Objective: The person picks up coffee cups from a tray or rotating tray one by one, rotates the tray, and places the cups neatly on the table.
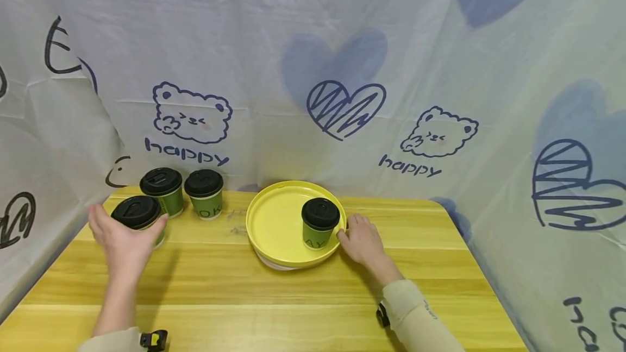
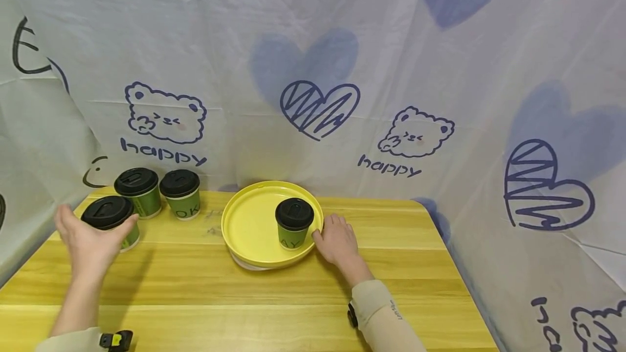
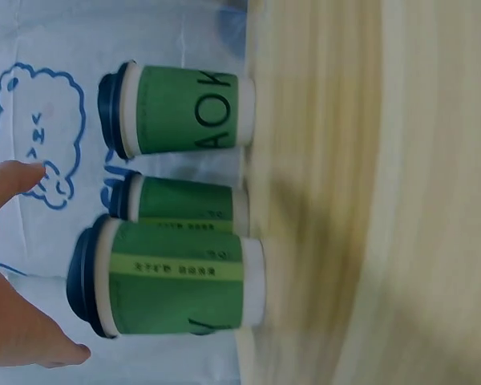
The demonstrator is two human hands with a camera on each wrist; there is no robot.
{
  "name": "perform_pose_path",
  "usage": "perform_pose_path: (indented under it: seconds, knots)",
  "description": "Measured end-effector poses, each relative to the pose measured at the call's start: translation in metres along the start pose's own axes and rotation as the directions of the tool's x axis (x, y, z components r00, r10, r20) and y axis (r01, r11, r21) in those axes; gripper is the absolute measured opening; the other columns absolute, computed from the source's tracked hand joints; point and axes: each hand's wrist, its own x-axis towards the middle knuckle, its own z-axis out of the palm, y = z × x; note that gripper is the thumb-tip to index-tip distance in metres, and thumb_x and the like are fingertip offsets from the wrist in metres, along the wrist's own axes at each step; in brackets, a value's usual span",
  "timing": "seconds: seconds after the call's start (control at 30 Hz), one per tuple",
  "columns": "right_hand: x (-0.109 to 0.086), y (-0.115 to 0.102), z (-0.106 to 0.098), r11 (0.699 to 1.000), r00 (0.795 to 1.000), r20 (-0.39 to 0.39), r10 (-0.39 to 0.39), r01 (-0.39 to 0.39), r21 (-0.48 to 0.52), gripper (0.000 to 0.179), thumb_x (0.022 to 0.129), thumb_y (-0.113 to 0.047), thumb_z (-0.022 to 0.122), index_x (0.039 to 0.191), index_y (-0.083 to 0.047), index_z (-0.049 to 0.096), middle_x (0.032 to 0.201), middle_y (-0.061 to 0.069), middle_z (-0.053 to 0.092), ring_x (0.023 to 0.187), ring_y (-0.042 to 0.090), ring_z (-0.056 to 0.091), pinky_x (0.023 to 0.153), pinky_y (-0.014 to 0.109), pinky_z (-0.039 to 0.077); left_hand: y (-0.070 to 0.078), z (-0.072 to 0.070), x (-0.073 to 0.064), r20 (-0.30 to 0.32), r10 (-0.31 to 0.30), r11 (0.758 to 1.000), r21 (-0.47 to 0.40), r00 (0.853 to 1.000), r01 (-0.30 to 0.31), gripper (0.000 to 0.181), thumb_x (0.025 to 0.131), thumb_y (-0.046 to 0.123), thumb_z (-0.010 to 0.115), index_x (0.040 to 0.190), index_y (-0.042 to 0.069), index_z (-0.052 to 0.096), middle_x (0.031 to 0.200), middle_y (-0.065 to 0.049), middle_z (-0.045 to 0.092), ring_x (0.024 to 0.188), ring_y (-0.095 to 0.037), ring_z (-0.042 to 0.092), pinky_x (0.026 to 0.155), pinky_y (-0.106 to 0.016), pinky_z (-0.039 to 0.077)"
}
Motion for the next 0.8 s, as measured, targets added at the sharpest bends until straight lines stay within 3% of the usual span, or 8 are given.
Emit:
perform_pose_path:
  seconds: [0.27, 0.57, 0.8]
  knots:
    - [0.000, 0.001, 0.001, 1.000, 1.000, 0.000, -0.001, 0.001, -0.007, 0.028, 0.101, -0.032, 0.055, 0.101, -0.005, 0.059, 0.103, 0.011, 0.057, 0.099, 0.031, 0.053, 0.087, 0.048, 0.048, 0.013, 0.016, -0.013, -0.018, 0.116, 0.992, -0.044, 0.993, -0.117, 0.118, 0.085, 0.019, 0.084, 0.166, 0.004, 0.000, 0.172, -0.018, -0.003, 0.158, -0.034, 0.000, 0.129, -0.049, 0.009]
    - [-0.001, -0.001, 0.001, 1.000, 1.000, -0.001, 0.002, -0.002, -0.001, 0.029, 0.101, -0.032, 0.055, 0.103, -0.004, 0.060, 0.105, 0.012, 0.058, 0.101, 0.032, 0.054, 0.089, 0.049, 0.048, 0.023, 0.040, -0.025, 0.087, 0.149, 0.988, -0.060, 0.985, -0.144, 0.106, 0.087, 0.012, 0.079, 0.164, 0.000, 0.008, 0.171, -0.020, 0.005, 0.157, -0.039, 0.012, 0.128, -0.053, 0.015]
    - [-0.002, -0.002, -0.002, 1.000, 1.000, 0.009, 0.013, -0.013, 0.000, 0.032, 0.101, -0.033, 0.055, 0.109, -0.002, 0.061, 0.111, 0.014, 0.060, 0.105, 0.032, 0.054, 0.092, 0.050, 0.048, 0.027, 0.064, -0.034, 0.135, 0.179, 0.983, -0.067, 0.975, -0.171, 0.098, 0.087, 0.009, 0.078, 0.162, -0.004, 0.016, 0.166, -0.026, 0.017, 0.150, -0.048, 0.025, 0.123, -0.060, 0.025]
